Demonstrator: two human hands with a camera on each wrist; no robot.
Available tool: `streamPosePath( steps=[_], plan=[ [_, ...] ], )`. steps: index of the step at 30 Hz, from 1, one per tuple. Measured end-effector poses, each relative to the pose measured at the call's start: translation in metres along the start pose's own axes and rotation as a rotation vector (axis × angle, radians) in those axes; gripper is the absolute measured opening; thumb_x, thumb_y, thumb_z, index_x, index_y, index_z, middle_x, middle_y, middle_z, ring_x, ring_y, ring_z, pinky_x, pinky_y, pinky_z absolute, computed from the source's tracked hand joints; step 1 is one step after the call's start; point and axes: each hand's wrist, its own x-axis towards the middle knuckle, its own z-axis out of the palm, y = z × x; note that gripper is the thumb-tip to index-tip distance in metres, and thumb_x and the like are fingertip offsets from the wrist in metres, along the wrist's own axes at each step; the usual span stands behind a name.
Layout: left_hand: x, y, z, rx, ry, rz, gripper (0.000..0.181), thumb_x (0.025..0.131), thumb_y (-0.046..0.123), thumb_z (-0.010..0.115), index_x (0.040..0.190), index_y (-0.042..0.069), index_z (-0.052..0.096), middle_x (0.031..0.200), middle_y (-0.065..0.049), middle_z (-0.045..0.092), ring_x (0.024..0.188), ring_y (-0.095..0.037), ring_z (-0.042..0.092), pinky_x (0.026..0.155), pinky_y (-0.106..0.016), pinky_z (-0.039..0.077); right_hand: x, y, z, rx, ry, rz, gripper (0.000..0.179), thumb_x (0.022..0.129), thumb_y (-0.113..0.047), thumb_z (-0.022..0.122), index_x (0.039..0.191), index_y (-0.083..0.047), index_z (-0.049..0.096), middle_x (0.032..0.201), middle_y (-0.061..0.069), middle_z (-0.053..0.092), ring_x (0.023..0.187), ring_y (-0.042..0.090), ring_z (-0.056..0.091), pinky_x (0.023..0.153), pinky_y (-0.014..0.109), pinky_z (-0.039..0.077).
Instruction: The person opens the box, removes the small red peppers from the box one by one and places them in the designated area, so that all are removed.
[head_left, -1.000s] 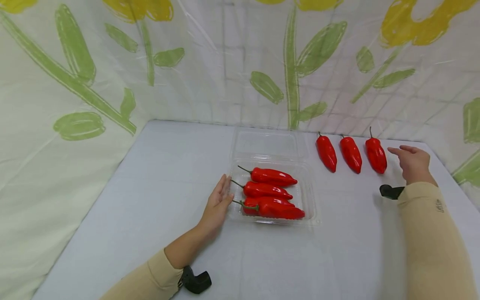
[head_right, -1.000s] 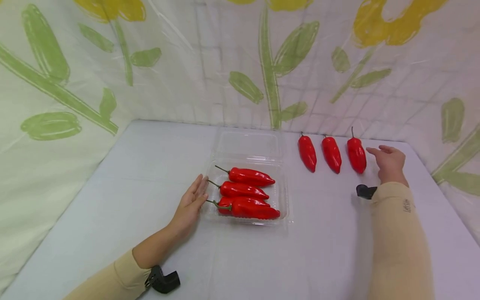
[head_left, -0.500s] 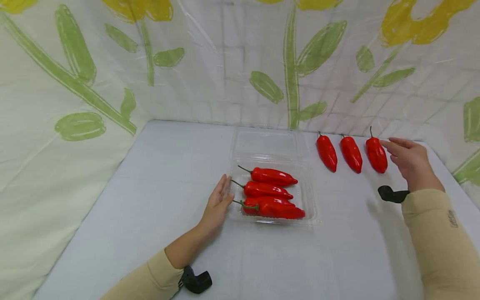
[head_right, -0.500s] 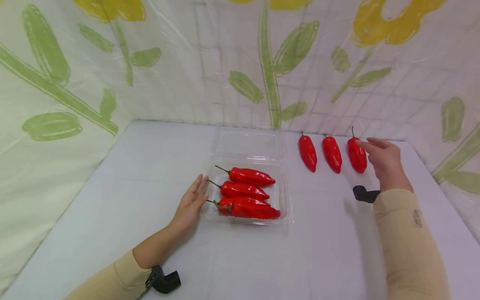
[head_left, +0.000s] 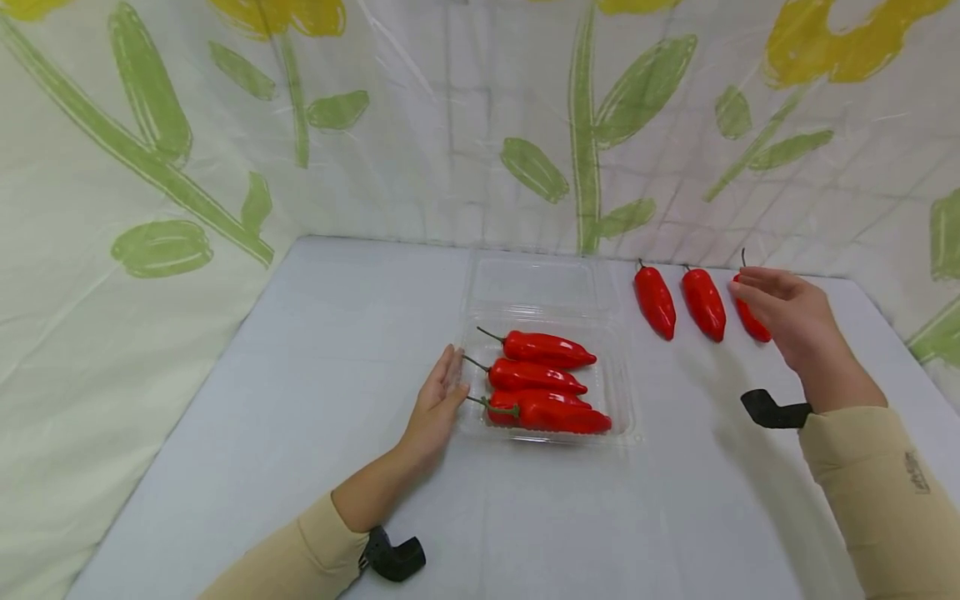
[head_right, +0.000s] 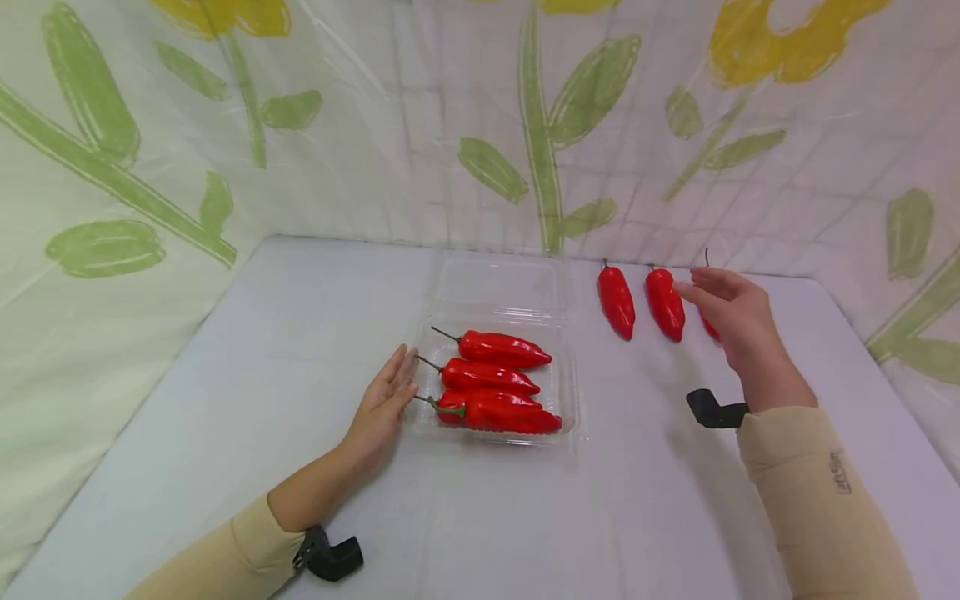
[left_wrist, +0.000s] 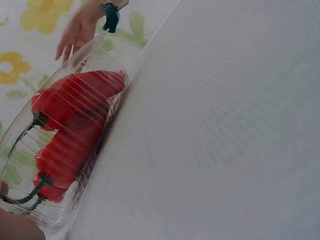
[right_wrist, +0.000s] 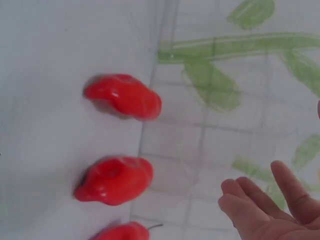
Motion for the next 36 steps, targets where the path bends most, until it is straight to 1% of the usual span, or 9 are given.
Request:
streamPosePath(
  steps=[9, 12, 15, 19, 21, 23, 28, 31, 36],
  plan=[
    [0.0, 0.0, 0.0, -0.01, -0.002, -0.007, 0.062, 0.097, 0.002, 0.037, 0.149, 0.002, 0.005, 0.157, -0.013, 0.012, 0.146, -0.025, 0.008, 0.117, -0.042, 0.012, -0.021, -0.005, 0.018, -0.1, -0.101, -0.166, 0.078, 0.084, -0.058, 0.053, 0.147, -0.019, 0.028, 0.148, 0.012, 0.029, 0.135, 0.032, 0.026, 0.108, 0.055, 0.033],
    [0.0, 0.0, 0.0, -0.016, -0.002, -0.011, 0.062, 0.097, 0.002, 0.037, 0.149, 0.002, 0.005, 0.157, -0.013, 0.012, 0.146, -0.025, 0.008, 0.117, -0.042, 0.012, -0.03, -0.006, 0.022, -0.118, -0.127, -0.2, 0.075, 0.086, -0.054, 0.053, 0.146, -0.017, 0.029, 0.147, 0.012, 0.031, 0.13, 0.023, 0.033, 0.107, 0.054, 0.035],
    [0.001, 0.0, 0.001, -0.021, -0.007, -0.009, 0.062, 0.097, 0.002, 0.036, 0.149, 0.001, 0.004, 0.157, -0.013, 0.011, 0.146, -0.025, 0.007, 0.117, -0.042, 0.011, -0.039, -0.008, 0.026, -0.13, -0.147, -0.234, 0.069, 0.088, -0.05, 0.054, 0.144, -0.015, 0.033, 0.143, 0.004, 0.04, 0.12, 0.007, 0.041, 0.102, 0.032, 0.044],
    [0.0, 0.0, 0.001, -0.021, 0.0, -0.013, 0.062, 0.096, 0.002, 0.036, 0.149, 0.002, 0.004, 0.157, -0.012, 0.012, 0.146, -0.024, 0.008, 0.118, -0.041, 0.011, -0.048, -0.011, 0.033, -0.101, -0.183, -0.31, 0.06, 0.091, -0.038, 0.056, 0.141, -0.011, 0.037, 0.125, -0.016, 0.05, 0.11, -0.004, 0.045, 0.08, 0.007, 0.046],
    [0.0, 0.0, 0.001, -0.016, 0.002, -0.012, 0.062, 0.096, 0.002, 0.036, 0.149, 0.002, 0.004, 0.157, -0.013, 0.012, 0.146, -0.025, 0.008, 0.117, -0.042, 0.011, -0.053, -0.015, 0.038, -0.081, -0.212, -0.342, 0.056, 0.091, -0.033, 0.057, 0.139, -0.01, 0.039, 0.119, -0.022, 0.048, 0.112, 0.0, 0.045, 0.078, 0.007, 0.047],
    [-0.001, 0.0, 0.0, -0.016, 0.008, -0.015, 0.062, 0.096, 0.002, 0.037, 0.149, 0.002, 0.005, 0.157, -0.013, 0.013, 0.146, -0.025, 0.008, 0.118, -0.042, 0.012, -0.058, -0.02, 0.043, -0.078, -0.239, -0.356, 0.055, 0.091, -0.031, 0.059, 0.138, -0.01, 0.04, 0.117, -0.022, 0.048, 0.118, 0.009, 0.045, 0.078, 0.009, 0.049],
    [0.0, -0.001, 0.0, -0.019, -0.003, -0.003, 0.061, 0.096, 0.001, 0.036, 0.149, 0.0, 0.005, 0.156, -0.015, 0.012, 0.145, -0.027, 0.007, 0.117, -0.044, 0.01, -0.072, -0.031, 0.054, -0.123, -0.305, -0.377, 0.055, 0.089, -0.03, 0.061, 0.137, -0.009, 0.043, 0.134, 0.001, 0.049, 0.132, 0.035, 0.038, 0.08, 0.012, 0.05],
    [0.0, -0.001, 0.0, -0.018, -0.008, 0.003, 0.061, 0.096, 0.0, 0.036, 0.149, -0.001, 0.005, 0.156, -0.016, 0.012, 0.145, -0.029, 0.007, 0.117, -0.045, 0.01, -0.08, -0.035, 0.058, -0.154, -0.334, -0.399, 0.055, 0.088, -0.029, 0.063, 0.136, -0.011, 0.045, 0.139, 0.011, 0.047, 0.132, 0.036, 0.04, 0.083, 0.014, 0.051],
    [0.0, -0.001, 0.0, -0.016, 0.001, -0.006, 0.061, 0.096, 0.001, 0.037, 0.149, 0.0, 0.005, 0.156, -0.015, 0.013, 0.145, -0.028, 0.008, 0.117, -0.045, 0.01, -0.089, -0.04, 0.065, -0.173, -0.382, -0.448, 0.054, 0.086, -0.027, 0.065, 0.135, -0.012, 0.048, 0.138, 0.009, 0.049, 0.129, 0.032, 0.044, 0.087, 0.018, 0.051]
  ],
)
